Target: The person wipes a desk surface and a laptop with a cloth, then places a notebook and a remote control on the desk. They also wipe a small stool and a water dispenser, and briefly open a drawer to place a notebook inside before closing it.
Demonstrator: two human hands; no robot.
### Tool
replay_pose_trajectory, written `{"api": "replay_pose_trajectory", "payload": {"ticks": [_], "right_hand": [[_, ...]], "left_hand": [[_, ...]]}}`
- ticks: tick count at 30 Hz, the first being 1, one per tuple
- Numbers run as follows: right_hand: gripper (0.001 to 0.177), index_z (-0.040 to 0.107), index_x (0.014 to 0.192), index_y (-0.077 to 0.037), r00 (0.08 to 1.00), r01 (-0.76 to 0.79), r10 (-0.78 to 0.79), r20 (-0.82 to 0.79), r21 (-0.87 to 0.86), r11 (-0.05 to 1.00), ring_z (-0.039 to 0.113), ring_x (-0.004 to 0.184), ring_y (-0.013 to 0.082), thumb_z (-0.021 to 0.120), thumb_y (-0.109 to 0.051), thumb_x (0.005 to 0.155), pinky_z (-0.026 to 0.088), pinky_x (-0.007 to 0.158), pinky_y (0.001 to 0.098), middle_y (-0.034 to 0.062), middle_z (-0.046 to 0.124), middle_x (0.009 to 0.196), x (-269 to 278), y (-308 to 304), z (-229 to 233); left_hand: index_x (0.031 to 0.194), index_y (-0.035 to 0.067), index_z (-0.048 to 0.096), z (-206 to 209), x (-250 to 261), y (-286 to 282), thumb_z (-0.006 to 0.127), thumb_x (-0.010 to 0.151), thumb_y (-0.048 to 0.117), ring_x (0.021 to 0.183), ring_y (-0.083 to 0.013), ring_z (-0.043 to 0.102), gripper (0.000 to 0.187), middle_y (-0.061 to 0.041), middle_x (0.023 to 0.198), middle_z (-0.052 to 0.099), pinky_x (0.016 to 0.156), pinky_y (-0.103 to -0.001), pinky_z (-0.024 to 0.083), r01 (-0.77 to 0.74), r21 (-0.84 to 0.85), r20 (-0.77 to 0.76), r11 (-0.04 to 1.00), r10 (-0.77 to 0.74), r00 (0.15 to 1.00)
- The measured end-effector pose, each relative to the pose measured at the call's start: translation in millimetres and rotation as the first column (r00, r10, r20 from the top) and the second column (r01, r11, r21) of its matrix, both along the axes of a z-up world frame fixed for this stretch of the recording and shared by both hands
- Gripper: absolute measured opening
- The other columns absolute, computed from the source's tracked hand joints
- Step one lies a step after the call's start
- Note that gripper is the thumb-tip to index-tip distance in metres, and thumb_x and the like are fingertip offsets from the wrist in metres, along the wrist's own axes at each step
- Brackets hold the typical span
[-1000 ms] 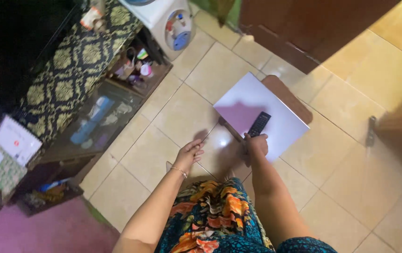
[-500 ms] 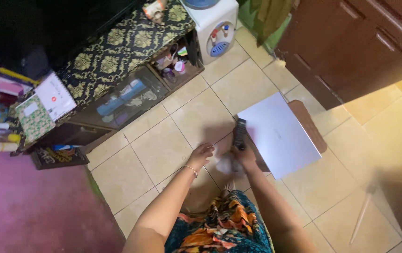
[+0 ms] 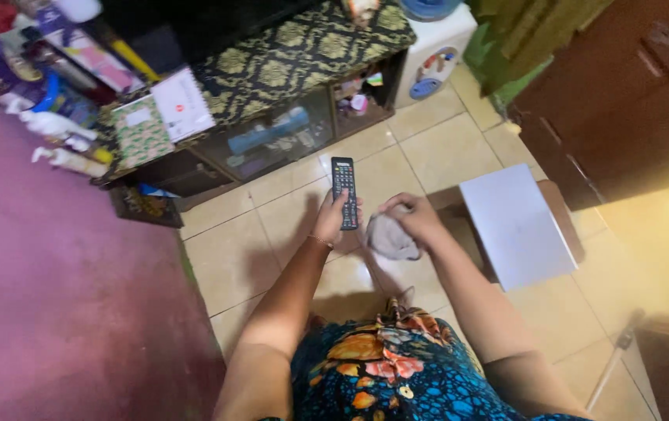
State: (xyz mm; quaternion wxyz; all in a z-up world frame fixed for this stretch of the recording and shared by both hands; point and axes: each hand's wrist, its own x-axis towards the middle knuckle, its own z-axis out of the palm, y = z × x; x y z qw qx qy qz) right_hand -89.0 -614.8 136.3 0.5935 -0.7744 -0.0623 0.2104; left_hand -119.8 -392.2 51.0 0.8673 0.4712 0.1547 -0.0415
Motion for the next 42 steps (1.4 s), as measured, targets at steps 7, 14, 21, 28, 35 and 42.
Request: {"api": "replay_pose_trajectory", "payload": {"ticks": [7, 14, 21, 28, 35, 42], "right_hand": [[0.051, 0.067, 0.127, -0.007, 0.862, -0.199, 0.114, 0.494, 0.123, 0.972, 0.063, 0.118, 0.0231, 0.083, -0.029, 0.085, 0.049, 0.102, 0.0369, 0.0118, 0.066, 0.127, -59.1, 139.7, 117.5], [0.056, 0.069, 0.121, -0.006, 0.652, -0.105, 0.134, 0.747, -0.087, 0.991, 0.062, 0.119, 0.0337, 0.089, -0.029, 0.074, 0.048, 0.103, 0.0402, 0.0220, 0.064, 0.128, -64.0, 251.6, 64.2], [0.044, 0.073, 0.115, 0.000, 0.910, 0.306, -0.275, 0.311, -0.058, 0.950, 0.078, 0.091, 0.0267, 0.086, -0.029, 0.085, 0.059, 0.081, 0.0351, 0.0182, 0.080, 0.105, -24.7, 290.2, 44.1], [0.060, 0.057, 0.134, 0.003, 0.868, 0.303, 0.145, -0.475, 0.739, 0.602, 0.078, 0.097, 0.0319, 0.077, -0.026, 0.085, 0.066, 0.083, 0.0417, 0.0204, 0.074, 0.116, -3.1, 293.1, 38.9], [0.054, 0.058, 0.137, 0.002, 0.892, 0.038, 0.294, -0.343, 0.706, 0.708, 0.068, 0.093, 0.0311, 0.081, -0.018, 0.092, 0.055, 0.077, 0.0422, 0.0203, 0.069, 0.115, -3.5, 400.4, 24.4], [0.053, 0.060, 0.132, 0.003, 0.925, -0.150, 0.325, -0.197, 0.596, 0.789, 0.069, 0.107, 0.0222, 0.079, -0.015, 0.087, 0.056, 0.095, 0.0347, 0.0141, 0.071, 0.120, -1.5, 457.5, 31.2]], "left_hand": [[0.130, 0.011, 0.058, 81.0, -62.6, 79.8, 0.028, 0.096, 0.072, 0.069, -0.0189, 0.072, 0.076, -0.006, 0.098, 0.075, 0.050, -0.035, 0.056, -0.039, -0.163, -0.233, 0.986, 0.000, 0.973], [0.124, 0.000, 0.056, 24.3, -105.4, 165.6, 0.029, 0.107, 0.072, 0.056, -0.0210, 0.068, 0.080, -0.016, 0.081, 0.068, 0.051, -0.032, 0.057, 0.157, -0.074, 0.083, 0.985, -0.151, 0.985], [0.128, 0.007, 0.046, 87.5, -141.8, 202.0, 0.050, 0.108, 0.041, 0.060, -0.0167, 0.063, 0.040, -0.011, 0.088, 0.063, 0.051, -0.033, 0.054, 0.278, 0.075, 0.077, 0.958, -0.284, 0.956], [0.130, 0.004, 0.051, 83.5, -107.8, 257.5, 0.051, 0.109, 0.031, 0.063, -0.0205, 0.068, 0.034, -0.011, 0.093, 0.064, 0.058, -0.037, 0.061, 0.156, -0.163, 0.064, 0.974, -0.148, 0.987], [0.137, 0.006, 0.056, 7.1, -16.6, 314.5, 0.054, 0.105, 0.035, 0.115, -0.0187, 0.062, 0.044, -0.006, 0.125, 0.065, 0.099, -0.036, 0.051, -0.397, 0.038, 0.155, 0.917, 0.387, 0.909], [0.137, 0.003, 0.061, 40.9, 11.9, 386.7, 0.049, 0.112, 0.041, 0.106, -0.0290, 0.061, 0.048, -0.014, 0.119, 0.063, 0.097, -0.046, 0.052, -0.550, -0.446, -0.057, 0.706, 0.591, 0.805]]}}
